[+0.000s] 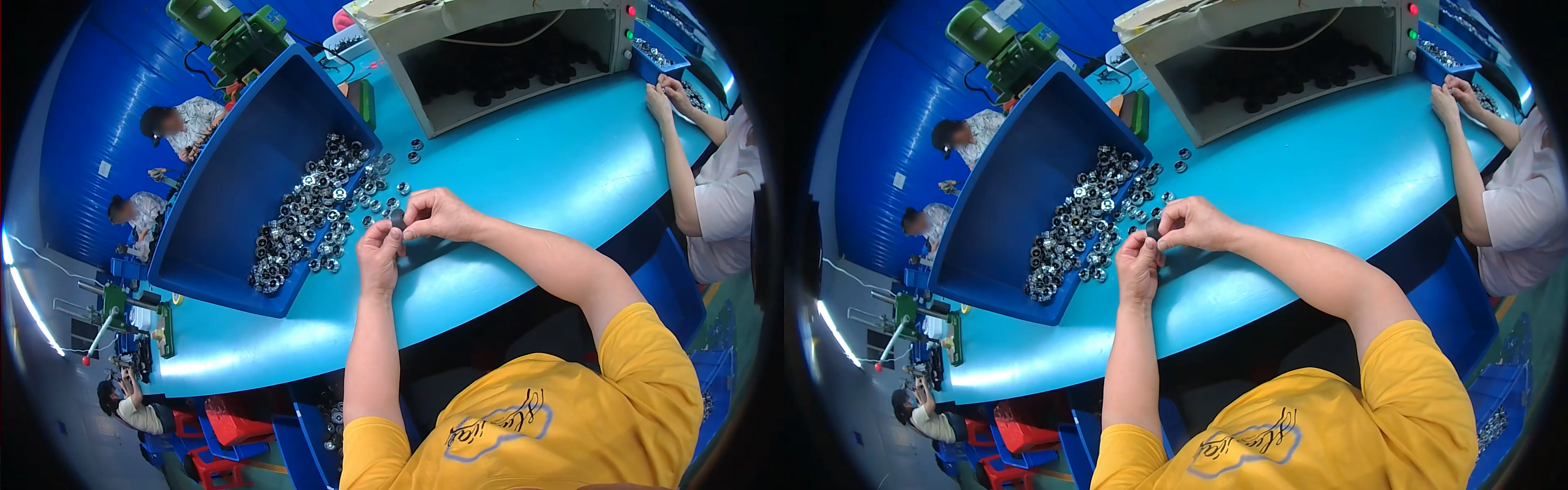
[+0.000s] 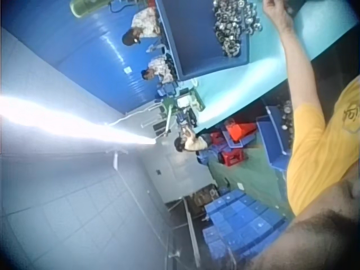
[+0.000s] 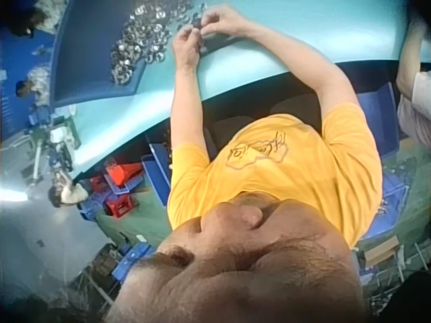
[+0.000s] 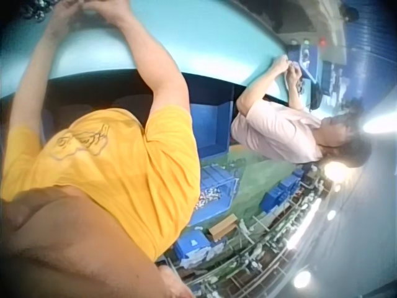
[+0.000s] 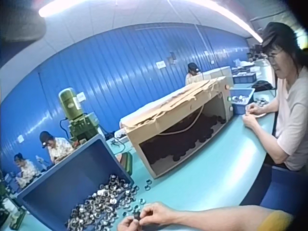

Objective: Assembling or inspecting small mechanical components at a factory workbench.

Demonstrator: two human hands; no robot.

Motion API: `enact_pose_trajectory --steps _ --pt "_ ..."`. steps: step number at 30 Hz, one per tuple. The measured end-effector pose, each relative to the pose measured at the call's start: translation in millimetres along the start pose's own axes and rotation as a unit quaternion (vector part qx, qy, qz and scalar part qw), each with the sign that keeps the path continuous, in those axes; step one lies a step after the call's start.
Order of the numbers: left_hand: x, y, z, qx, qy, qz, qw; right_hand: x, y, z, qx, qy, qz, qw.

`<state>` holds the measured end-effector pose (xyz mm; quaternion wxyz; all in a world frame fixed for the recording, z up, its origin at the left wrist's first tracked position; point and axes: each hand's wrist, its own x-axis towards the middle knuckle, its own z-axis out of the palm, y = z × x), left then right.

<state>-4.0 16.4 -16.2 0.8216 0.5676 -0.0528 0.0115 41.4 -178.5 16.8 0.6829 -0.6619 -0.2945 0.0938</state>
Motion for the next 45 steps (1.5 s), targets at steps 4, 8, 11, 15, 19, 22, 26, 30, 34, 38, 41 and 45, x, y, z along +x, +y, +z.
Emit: enact_pose_trajectory --steps 4,8,11,15,19,22,26,30,34,38,41,45 --pt "-1 5 3 0.001 -0.002 -0.004 1.0 -2 -8 0 0.108 -0.046 0.104 0.988" --pt "0 9 6 0.14 -0.021 0.054 0.988 1 7 -1 0.281 -0.051 0.19 0.939" --pt "-1 7 6 0.181 -0.025 0.059 0.981 -1 -1 -6 0.228 -0.038 0.212 0.95" --pt "0 5 -1 0.012 -0.044 -0.055 0.997 2 -3 -12 0.001 -0.03 0.045 0.999" --pt "0 6 -3 -0.065 -0.061 -0.081 0.993 0 -13 -5 -0.121 -0.018 -0.031 0.992" --pt "-1 7 3 -0.084 -0.065 -0.071 0.992 -1 -12 -3 -0.139 -0.004 -0.046 0.989" --pt "-1 9 5 -0.084 -0.056 -0.067 0.993 -1 -14 -3 -0.159 0.003 -0.07 0.985" --pt "-2 10 8 -0.012 -0.027 -0.054 0.998 -2 -14 -6 -0.186 -0.001 -0.093 0.978" --pt "0 5 8 0.105 0.017 -0.026 0.994 -1 -9 -12 -0.233 -0.019 -0.126 0.964" --pt "1 -2 -1 0.035 0.023 -0.002 0.999 -2 -13 -6 -0.202 0.008 -0.084 0.976" --pt "3 1 -3 -0.048 0.018 0.004 0.999 -1 -10 -9 -0.076 0.02 -0.07 0.994" --pt "2 2 -1 -0.068 -0.013 0.014 0.997 0 -15 -10 0.01 0.036 0.036 0.999"
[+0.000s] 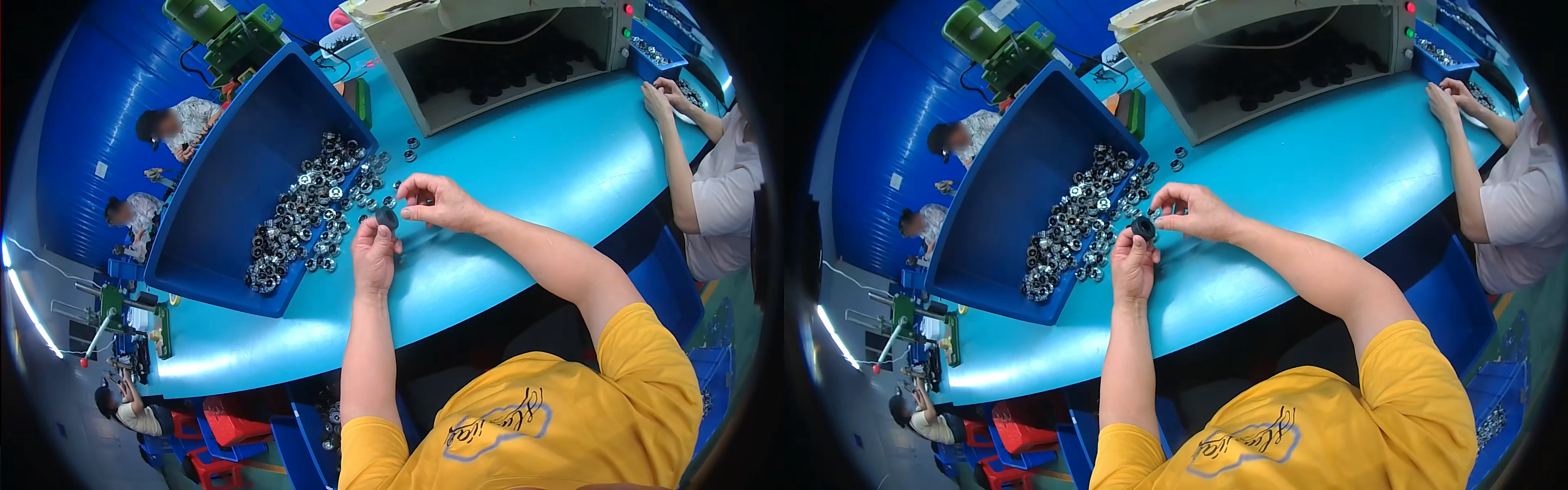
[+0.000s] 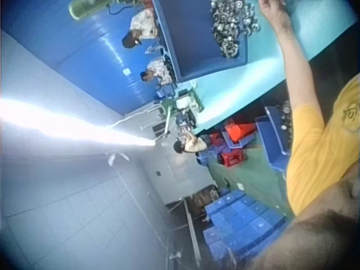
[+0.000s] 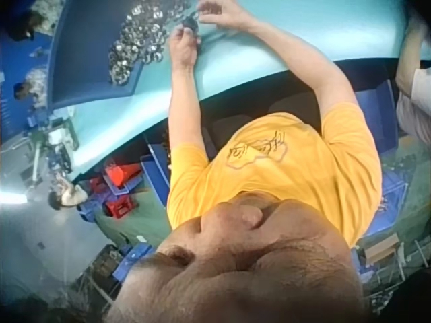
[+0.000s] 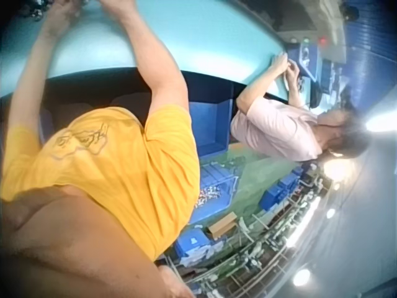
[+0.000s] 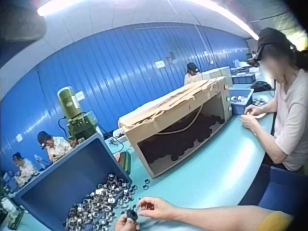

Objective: Assembling or inspecting small mechanical components at a factory workbench.

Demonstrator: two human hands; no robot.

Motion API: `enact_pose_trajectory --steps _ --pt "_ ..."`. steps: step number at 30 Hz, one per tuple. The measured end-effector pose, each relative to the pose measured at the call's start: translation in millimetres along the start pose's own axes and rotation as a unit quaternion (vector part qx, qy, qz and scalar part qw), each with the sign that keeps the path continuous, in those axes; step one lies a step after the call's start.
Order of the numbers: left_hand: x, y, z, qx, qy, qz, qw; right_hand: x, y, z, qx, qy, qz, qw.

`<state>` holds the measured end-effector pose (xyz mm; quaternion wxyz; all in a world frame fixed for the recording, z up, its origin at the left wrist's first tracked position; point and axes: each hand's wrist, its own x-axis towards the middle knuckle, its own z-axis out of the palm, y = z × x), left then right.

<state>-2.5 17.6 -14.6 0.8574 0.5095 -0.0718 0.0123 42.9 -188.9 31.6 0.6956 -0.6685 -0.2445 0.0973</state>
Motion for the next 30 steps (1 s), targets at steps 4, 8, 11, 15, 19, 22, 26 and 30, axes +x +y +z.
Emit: enact_pose_trajectory --steps 4,8,11,15,19,22,26,30 --pt "-3 -1 3 0.03 -0.045 -0.019 0.998 -1 2 4 -0.033 -0.001 -0.035 0.999" --pt "-3 0 7 0.067 -0.038 -0.034 0.996 1 12 0 -0.134 -0.003 -0.107 0.985" --pt "-2 1 9 0.081 0.001 -0.019 0.997 2 10 0 -0.095 -0.008 -0.018 0.995" --pt "0 3 0 0.071 0.039 -0.015 0.997 6 14 -1 -0.005 -0.022 0.026 0.999" --pt "-1 5 17 0.011 -0.03 -0.068 0.997 6 21 2 -0.1 -0.014 -0.106 0.989" --pt "1 2 12 0.034 -0.017 -0.065 0.997 4 24 6 -0.169 0.025 -0.127 0.977" --pt "3 -1 3 0.034 0.06 -0.034 0.997 1 8 8 -0.159 0.103 -0.155 0.969" --pt "4 -1 1 0.018 0.084 -0.029 0.996 -9 -4 13 -0.369 0.073 -0.245 0.893"
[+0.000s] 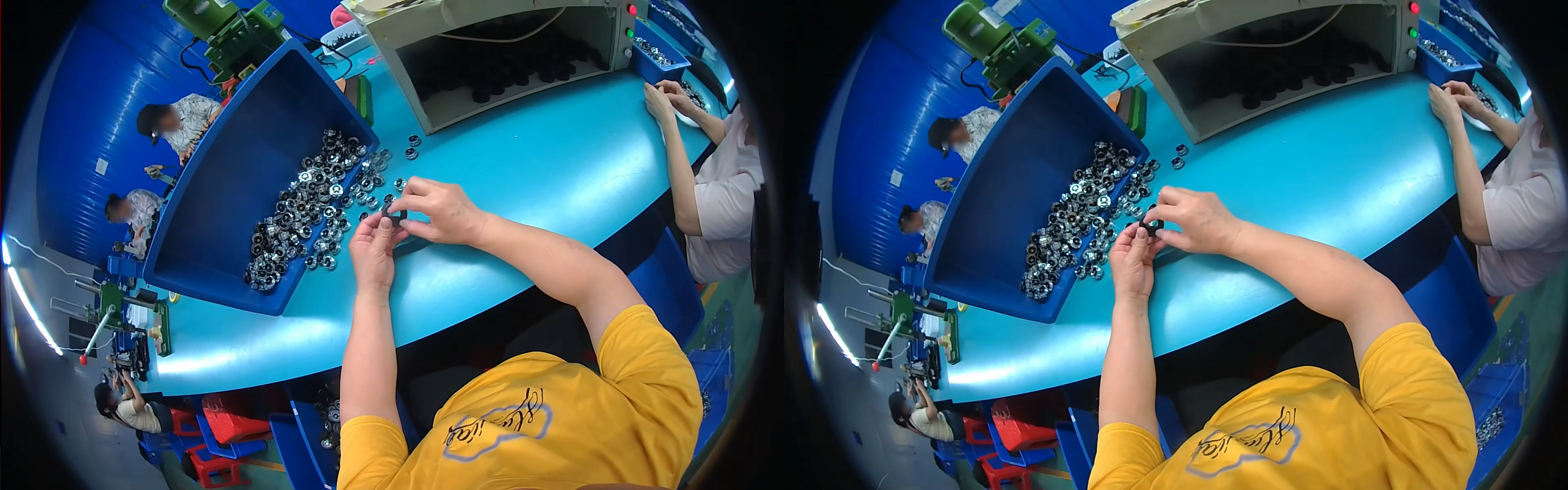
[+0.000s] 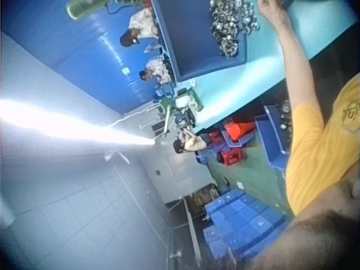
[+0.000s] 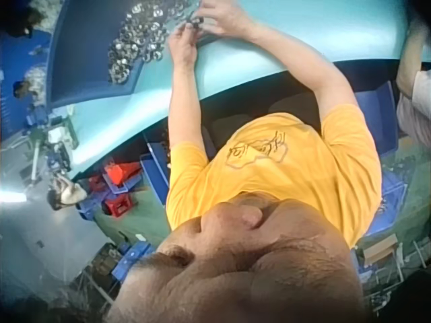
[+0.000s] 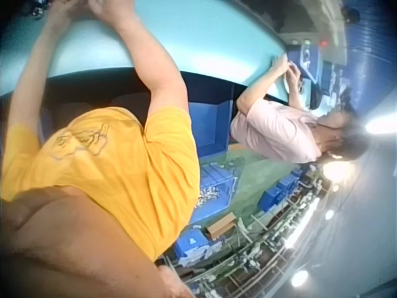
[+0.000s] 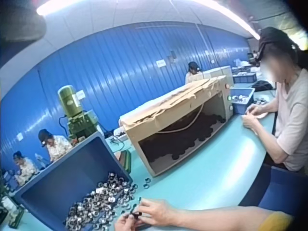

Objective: Assembling or inspecting small mechanical components at a factory workbench.

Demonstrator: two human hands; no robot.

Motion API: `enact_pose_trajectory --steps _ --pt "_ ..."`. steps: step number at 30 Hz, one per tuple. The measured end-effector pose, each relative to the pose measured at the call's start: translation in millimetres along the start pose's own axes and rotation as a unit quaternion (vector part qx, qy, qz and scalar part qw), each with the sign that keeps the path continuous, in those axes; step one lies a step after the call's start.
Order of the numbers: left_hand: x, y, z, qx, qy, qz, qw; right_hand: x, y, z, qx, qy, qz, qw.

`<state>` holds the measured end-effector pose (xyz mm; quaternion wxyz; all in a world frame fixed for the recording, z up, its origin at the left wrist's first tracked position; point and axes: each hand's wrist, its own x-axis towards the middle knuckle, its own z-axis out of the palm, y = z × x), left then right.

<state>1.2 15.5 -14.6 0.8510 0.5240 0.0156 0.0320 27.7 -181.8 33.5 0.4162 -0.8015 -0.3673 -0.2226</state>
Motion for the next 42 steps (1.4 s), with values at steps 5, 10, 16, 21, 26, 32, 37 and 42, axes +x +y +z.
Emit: enact_pose_trajectory --steps 5,10,16,21,26,32,37,42 --pt "-2 0 4 0.021 0.002 0.008 1.0 -2 6 2 -0.037 -0.03 -0.018 0.999" --pt "-7 4 12 0.034 -0.053 0.031 0.998 0 15 10 0.128 -0.072 0.06 0.987" --pt "-13 15 23 -0.026 -0.143 -0.04 0.989 -3 22 7 0.289 -0.119 0.118 0.943" --pt "-8 9 12 0.024 -0.109 0.025 0.993 -2 14 13 0.4 -0.139 0.241 0.873" --pt "0 1 5 0.061 -0.092 0.055 0.992 -5 21 20 0.255 -0.076 0.181 0.947" --pt "0 11 8 0.026 -0.078 0.099 0.992 34 65 16 0.034 -0.087 0.113 0.989" --pt "-3 27 7 -0.094 -0.124 0.058 0.986 63 139 26 -0.236 -0.124 0.157 0.951" --pt "-6 31 11 -0.125 -0.133 0.041 0.982 71 145 25 -0.256 -0.19 0.194 0.928"
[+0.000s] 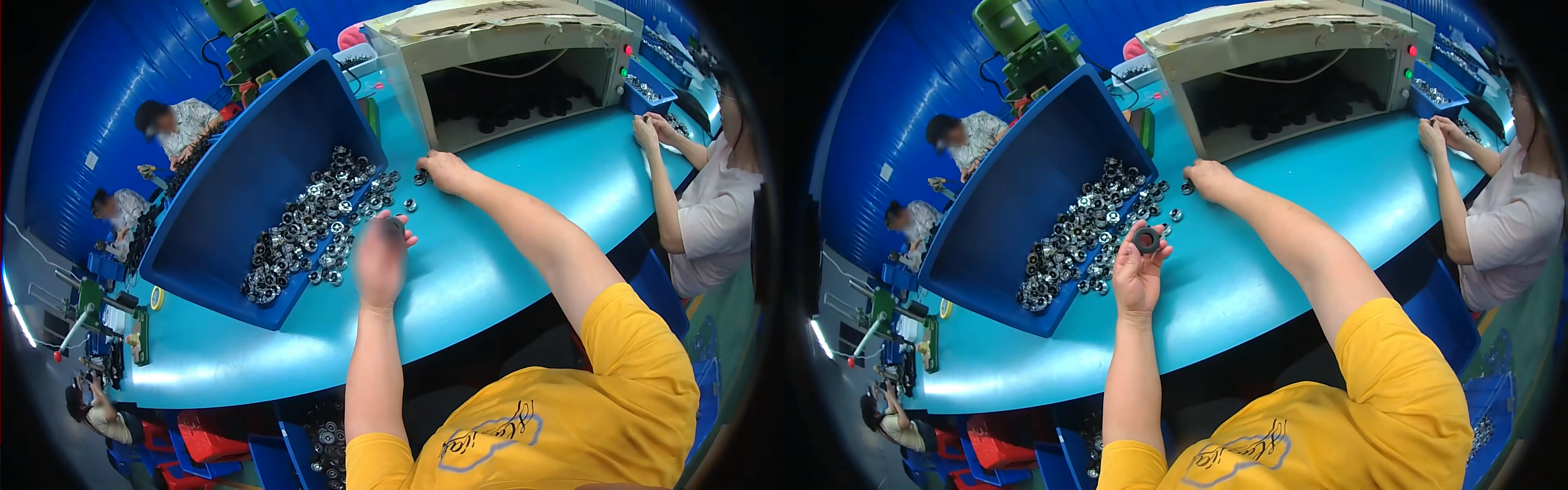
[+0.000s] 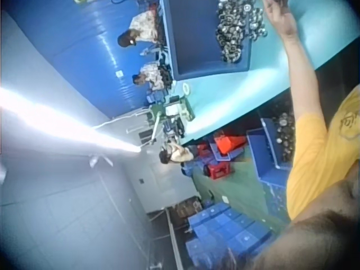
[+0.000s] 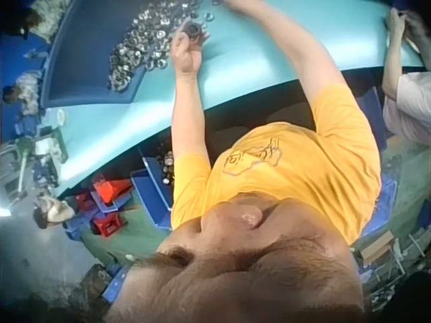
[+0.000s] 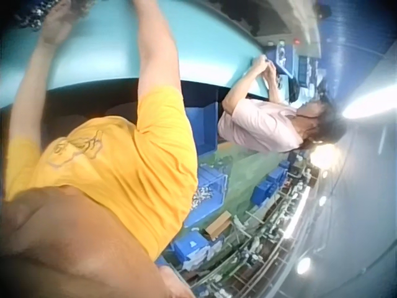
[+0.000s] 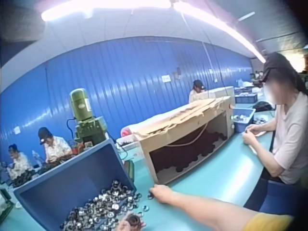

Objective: Assembling or inspecting small mechanical components at a factory workbench.

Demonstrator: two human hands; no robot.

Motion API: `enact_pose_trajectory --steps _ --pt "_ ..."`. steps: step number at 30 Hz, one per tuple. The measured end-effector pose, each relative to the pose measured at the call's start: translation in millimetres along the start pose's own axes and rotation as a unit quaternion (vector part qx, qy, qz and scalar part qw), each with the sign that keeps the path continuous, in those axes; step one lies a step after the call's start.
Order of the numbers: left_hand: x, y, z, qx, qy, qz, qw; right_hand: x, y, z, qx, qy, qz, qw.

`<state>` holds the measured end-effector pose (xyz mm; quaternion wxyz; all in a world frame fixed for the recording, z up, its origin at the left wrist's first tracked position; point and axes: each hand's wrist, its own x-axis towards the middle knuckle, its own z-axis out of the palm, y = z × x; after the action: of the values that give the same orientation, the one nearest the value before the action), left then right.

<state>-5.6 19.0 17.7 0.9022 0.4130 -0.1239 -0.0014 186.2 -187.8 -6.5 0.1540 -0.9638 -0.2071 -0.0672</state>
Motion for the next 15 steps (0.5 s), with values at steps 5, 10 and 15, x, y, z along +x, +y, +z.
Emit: enact_pose_trajectory --steps 5,10,15 --pt "0 -2 -3 0.006 0.011 -0.004 1.0 -31 -1 -20 0.105 0.018 -0.023 0.994" --pt "4 -8 -9 0.032 0.034 0.003 0.999 -77 -39 -37 0.527 -0.063 0.022 0.847" --pt "2 -14 -13 0.063 0.041 -0.004 0.997 -110 -81 -48 0.594 -0.042 -0.063 0.801"
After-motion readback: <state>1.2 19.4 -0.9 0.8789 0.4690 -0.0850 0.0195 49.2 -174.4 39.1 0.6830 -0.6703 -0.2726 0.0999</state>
